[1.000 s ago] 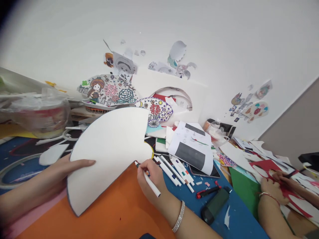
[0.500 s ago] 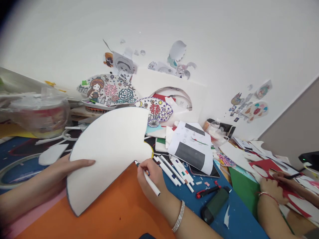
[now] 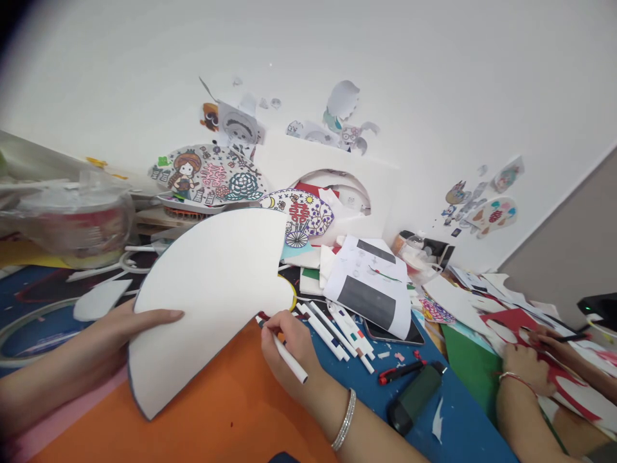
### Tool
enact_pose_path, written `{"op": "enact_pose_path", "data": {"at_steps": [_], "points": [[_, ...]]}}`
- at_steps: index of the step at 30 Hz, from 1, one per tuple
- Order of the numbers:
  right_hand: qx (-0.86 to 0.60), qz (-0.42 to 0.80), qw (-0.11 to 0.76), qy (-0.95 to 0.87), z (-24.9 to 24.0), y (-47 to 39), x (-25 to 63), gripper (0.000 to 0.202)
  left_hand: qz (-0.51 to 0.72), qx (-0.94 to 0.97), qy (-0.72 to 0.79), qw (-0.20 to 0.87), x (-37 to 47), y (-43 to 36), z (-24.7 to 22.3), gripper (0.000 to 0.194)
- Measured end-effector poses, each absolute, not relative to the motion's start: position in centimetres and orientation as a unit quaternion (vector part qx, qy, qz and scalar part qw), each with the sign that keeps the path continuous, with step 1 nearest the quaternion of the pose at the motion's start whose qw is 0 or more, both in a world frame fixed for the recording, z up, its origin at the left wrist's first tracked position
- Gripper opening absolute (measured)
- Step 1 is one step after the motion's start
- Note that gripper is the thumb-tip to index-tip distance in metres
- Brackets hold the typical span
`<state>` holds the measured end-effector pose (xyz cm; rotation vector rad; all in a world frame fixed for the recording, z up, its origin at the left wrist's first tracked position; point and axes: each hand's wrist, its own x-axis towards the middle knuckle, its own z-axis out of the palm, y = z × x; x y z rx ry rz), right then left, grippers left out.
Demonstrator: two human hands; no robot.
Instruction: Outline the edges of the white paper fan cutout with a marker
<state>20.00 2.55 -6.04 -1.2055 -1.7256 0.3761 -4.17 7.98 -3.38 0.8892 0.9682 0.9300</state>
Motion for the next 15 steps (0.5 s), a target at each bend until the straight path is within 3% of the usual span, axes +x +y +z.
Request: {"op": "enact_pose_path", "data": {"at_steps": [12, 15], "points": [[-0.498, 0.156, 0.491, -0.698, -6.2, 2.6, 20.2, 0.009, 0.414, 0.396, 0.449, 0.686, -4.0, 7.6, -2.8, 0.083], [-0.513, 0.112, 0.537, -0.661, -6.4, 3.1, 21.0, 0.008, 0.414, 0.400, 0.445, 0.686, -3.9, 7.5, -2.8, 0.082]]}}
